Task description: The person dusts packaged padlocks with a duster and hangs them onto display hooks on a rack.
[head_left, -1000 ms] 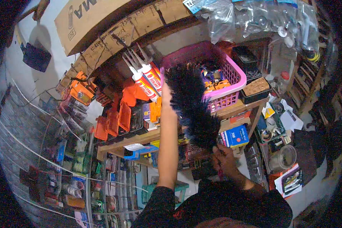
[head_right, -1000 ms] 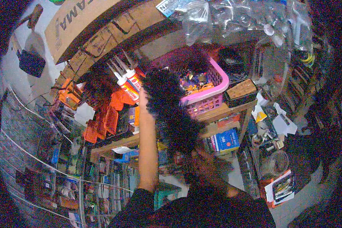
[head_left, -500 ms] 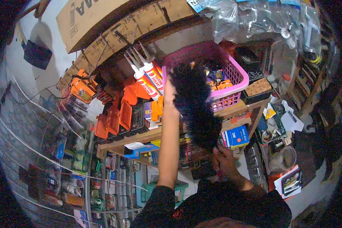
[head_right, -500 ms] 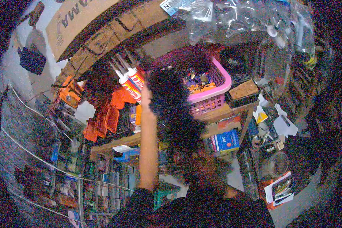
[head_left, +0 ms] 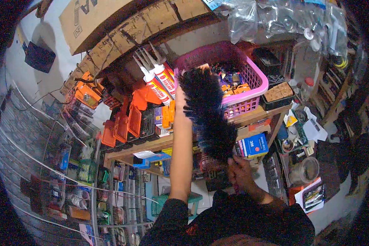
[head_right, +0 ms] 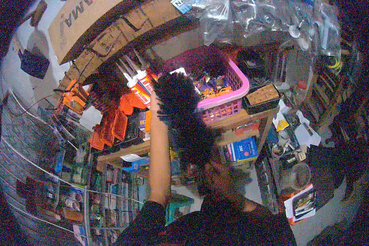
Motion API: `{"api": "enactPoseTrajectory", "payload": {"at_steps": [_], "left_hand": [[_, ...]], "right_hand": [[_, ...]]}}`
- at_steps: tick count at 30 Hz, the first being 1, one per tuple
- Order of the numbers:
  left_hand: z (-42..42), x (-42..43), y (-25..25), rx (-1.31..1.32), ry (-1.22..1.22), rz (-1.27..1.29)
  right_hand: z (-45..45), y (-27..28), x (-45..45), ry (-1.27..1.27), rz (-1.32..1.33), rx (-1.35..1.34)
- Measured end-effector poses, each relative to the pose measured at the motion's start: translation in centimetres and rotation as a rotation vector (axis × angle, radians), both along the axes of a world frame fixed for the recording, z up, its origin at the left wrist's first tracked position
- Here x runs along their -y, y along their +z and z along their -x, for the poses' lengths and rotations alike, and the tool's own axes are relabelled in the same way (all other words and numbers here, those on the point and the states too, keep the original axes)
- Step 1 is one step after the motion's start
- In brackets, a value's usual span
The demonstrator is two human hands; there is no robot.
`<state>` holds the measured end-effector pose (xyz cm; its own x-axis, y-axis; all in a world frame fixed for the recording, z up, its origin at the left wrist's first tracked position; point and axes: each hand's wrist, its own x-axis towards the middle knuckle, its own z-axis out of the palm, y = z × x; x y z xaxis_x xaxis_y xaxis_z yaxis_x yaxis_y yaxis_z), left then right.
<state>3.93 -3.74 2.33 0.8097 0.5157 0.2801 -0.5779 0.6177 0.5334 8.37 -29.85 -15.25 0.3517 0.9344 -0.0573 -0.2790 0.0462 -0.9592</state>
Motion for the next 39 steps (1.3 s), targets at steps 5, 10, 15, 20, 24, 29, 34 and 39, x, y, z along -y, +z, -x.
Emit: {"api": "enactPoseTrajectory", "payload": {"at_steps": [5, 10, 15, 20, 24, 29, 34, 39], "left_hand": [[1.0, 6.2, 4.6, -0.242, 0.129, -0.026], [-0.3, 1.0, 0.4, -0.004, 0.096, -0.051], [-0.1, 3.2, 2.1, -0.293, 0.201, -0.025], [-0.1, 4.4, 2.9, -0.223, 0.163, -0.026], [-0.1, -0.4, -0.2, -0.083, 0.157, -0.068], [0.1, 4.7, 3.0, -0.299, 0.338, -0.056], [-0.7, 3.0, 2.4, -0.279, 0.320, -0.048], [0.3, 3.2, 1.8, -0.242, 0.257, -0.056]], "right_hand": [[-0.3, 1.8, 0.8, 0.025, 0.062, -0.197], [-0.8, 2.0, 0.3, -0.015, 0.116, -0.184], [-0.2, 1.3, 0.4, 0.009, 0.044, -0.042], [-0.8, -1.7, -0.3, -0.072, -0.082, 0.277], [-0.7, -2.1, -0.1, -0.015, -0.043, 0.236], [-0.5, -1.0, -0.1, -0.041, 0.019, 0.212], [-1.0, 1.1, 0.1, -0.004, 0.058, -0.057], [-0.6, 2.1, 0.3, 0.006, 0.034, -0.207]]}}
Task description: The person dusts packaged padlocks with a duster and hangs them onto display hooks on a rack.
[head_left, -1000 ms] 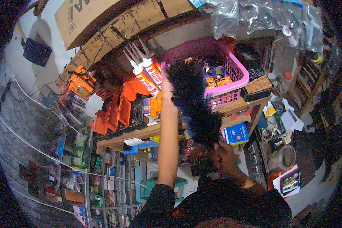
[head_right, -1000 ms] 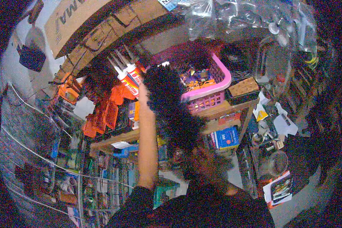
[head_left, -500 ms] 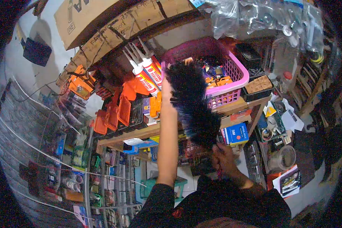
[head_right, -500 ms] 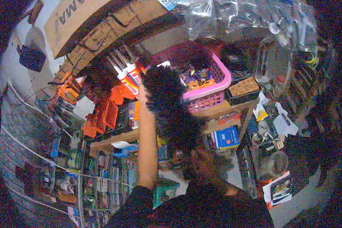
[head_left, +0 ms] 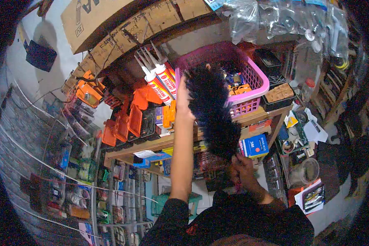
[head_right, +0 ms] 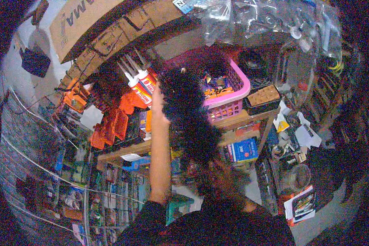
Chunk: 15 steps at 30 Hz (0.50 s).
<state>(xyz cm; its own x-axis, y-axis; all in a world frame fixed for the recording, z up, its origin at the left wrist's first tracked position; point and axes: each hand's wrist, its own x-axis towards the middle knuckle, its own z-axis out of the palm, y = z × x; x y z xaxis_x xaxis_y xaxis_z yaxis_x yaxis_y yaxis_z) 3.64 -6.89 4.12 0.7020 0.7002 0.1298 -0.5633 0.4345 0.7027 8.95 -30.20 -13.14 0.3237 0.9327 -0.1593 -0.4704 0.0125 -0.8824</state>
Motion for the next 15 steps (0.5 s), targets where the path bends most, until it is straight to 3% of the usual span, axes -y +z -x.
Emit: {"api": "enactPoseTrajectory", "payload": {"at_steps": [4, 7, 8, 11, 12, 15], "left_hand": [[0.2, 1.4, 1.3, 0.012, -0.135, 0.048], [-0.7, -1.1, -0.1, 0.133, -0.134, -0.070], [-0.6, -1.2, -0.4, 0.153, -0.106, -0.005], [0.0, 2.2, 1.9, -0.124, 0.101, 0.046], [-0.1, 2.6, 2.2, -0.101, 0.065, 0.085], [-0.9, -4.9, -2.8, 0.028, -0.105, -0.173]], "right_hand": [[-0.2, -0.1, 0.0, -0.007, 0.032, 0.026], [-0.1, -0.5, 0.0, 0.012, 0.067, 0.061], [-0.2, -0.3, 0.0, 0.014, 0.083, 0.075], [-0.1, 1.9, -0.1, -0.080, 0.018, -0.087], [0.1, 1.1, -0.1, -0.059, 0.052, -0.066], [0.3, -1.6, 0.0, 0.015, 0.094, -0.001]]}}
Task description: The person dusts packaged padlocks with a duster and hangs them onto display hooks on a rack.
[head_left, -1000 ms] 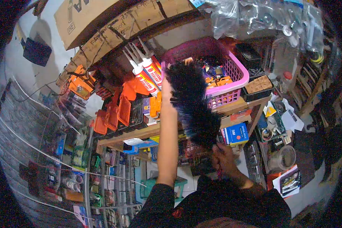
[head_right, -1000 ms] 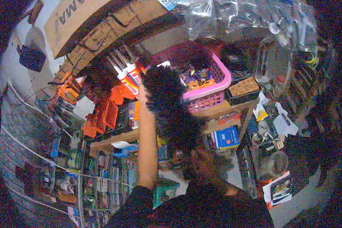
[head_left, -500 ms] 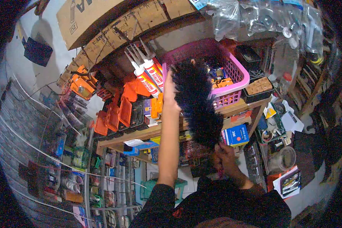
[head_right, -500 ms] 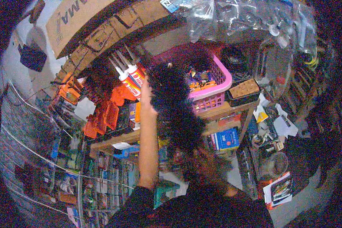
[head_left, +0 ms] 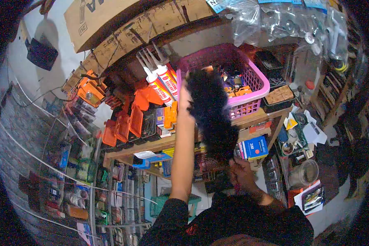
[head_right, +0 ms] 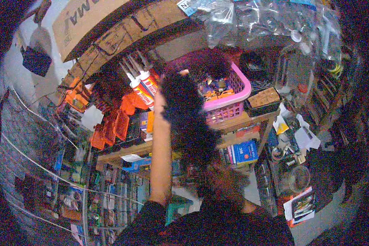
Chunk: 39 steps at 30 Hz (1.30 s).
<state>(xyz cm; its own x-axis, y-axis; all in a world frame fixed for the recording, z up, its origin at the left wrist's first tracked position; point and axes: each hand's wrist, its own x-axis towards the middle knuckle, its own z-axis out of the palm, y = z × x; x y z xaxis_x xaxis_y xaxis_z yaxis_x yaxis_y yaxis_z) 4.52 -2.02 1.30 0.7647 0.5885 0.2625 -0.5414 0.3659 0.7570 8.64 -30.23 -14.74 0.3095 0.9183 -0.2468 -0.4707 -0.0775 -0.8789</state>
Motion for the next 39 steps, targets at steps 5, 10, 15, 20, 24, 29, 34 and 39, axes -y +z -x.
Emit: {"api": "enactPoseTrajectory", "payload": {"at_steps": [5, 10, 15, 20, 24, 29, 34, 39], "left_hand": [[1.0, 7.0, 4.8, -0.063, 0.127, 0.175], [0.3, 2.7, 1.2, 0.071, -0.160, 0.123], [0.8, 6.4, 4.2, -0.027, 0.037, 0.158], [0.4, 3.3, 2.1, -0.023, 0.033, 0.140], [0.4, 2.9, 2.2, 0.045, -0.072, 0.146], [1.1, 4.4, 3.4, 0.017, -0.056, 0.163], [0.5, 2.6, 2.2, 0.053, -0.026, 0.155], [0.9, 2.0, 1.6, 0.091, -0.025, 0.157]], "right_hand": [[-0.5, 2.2, 0.1, -0.027, -0.065, -0.155], [0.2, -0.3, 0.1, -0.003, -0.029, 0.033], [-0.5, 2.5, 0.3, -0.035, 0.006, -0.011], [0.0, -0.1, 0.3, 0.067, -0.081, 0.115], [0.4, 1.2, 0.4, 0.024, -0.045, -0.016], [0.2, -1.5, 0.1, 0.025, -0.088, 0.180], [0.7, 1.1, 0.4, 0.014, -0.076, -0.078], [0.6, 0.8, 0.6, 0.017, -0.046, 0.095]]}}
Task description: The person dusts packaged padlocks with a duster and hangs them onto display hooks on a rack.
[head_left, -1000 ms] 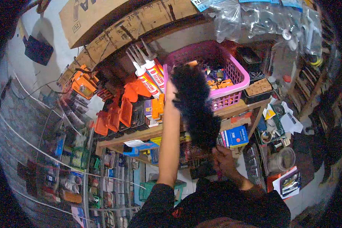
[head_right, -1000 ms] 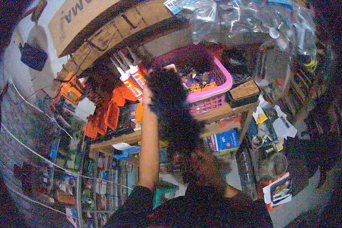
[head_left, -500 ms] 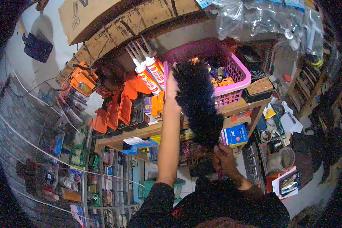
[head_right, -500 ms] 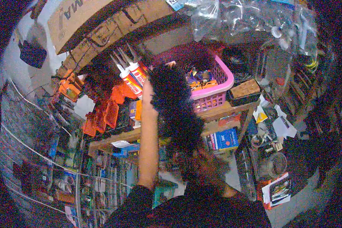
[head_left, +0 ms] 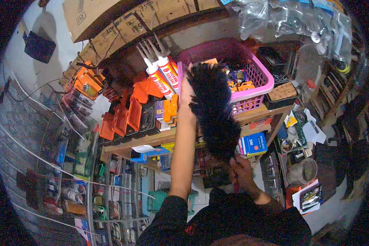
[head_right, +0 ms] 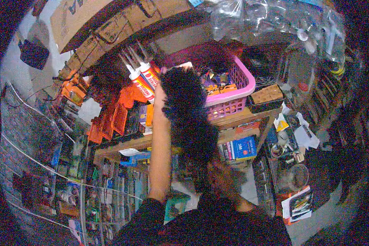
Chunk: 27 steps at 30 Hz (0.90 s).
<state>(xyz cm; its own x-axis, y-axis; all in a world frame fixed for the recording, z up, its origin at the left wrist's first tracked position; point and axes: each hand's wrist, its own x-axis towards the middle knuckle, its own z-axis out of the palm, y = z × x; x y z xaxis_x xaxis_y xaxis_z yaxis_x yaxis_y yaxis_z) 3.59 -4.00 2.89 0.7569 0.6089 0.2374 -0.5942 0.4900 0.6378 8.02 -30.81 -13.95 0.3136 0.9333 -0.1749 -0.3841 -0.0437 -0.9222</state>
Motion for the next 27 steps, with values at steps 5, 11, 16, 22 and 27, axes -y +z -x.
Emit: {"api": "enactPoseTrajectory", "payload": {"at_steps": [5, 11, 16, 22, 27], "left_hand": [[0.9, 2.3, 1.5, 0.013, -0.189, 0.031], [-0.4, -0.9, -0.8, -0.042, -0.001, 0.014], [0.6, 2.3, 1.7, 0.014, -0.235, 0.045], [0.0, 4.6, 3.2, -0.372, 0.309, -0.099], [-0.4, 0.1, -0.3, -0.198, 0.159, 0.006]], "right_hand": [[-0.2, 2.6, -0.4, -0.050, -0.006, -0.192], [0.2, -0.1, -0.7, -0.001, -0.035, -0.273], [-0.4, -1.9, -1.2, -0.080, -0.019, -0.108], [-0.8, -0.3, -0.6, -0.072, 0.004, -0.076], [-1.3, -1.1, -0.7, -0.010, -0.016, -0.027]]}}
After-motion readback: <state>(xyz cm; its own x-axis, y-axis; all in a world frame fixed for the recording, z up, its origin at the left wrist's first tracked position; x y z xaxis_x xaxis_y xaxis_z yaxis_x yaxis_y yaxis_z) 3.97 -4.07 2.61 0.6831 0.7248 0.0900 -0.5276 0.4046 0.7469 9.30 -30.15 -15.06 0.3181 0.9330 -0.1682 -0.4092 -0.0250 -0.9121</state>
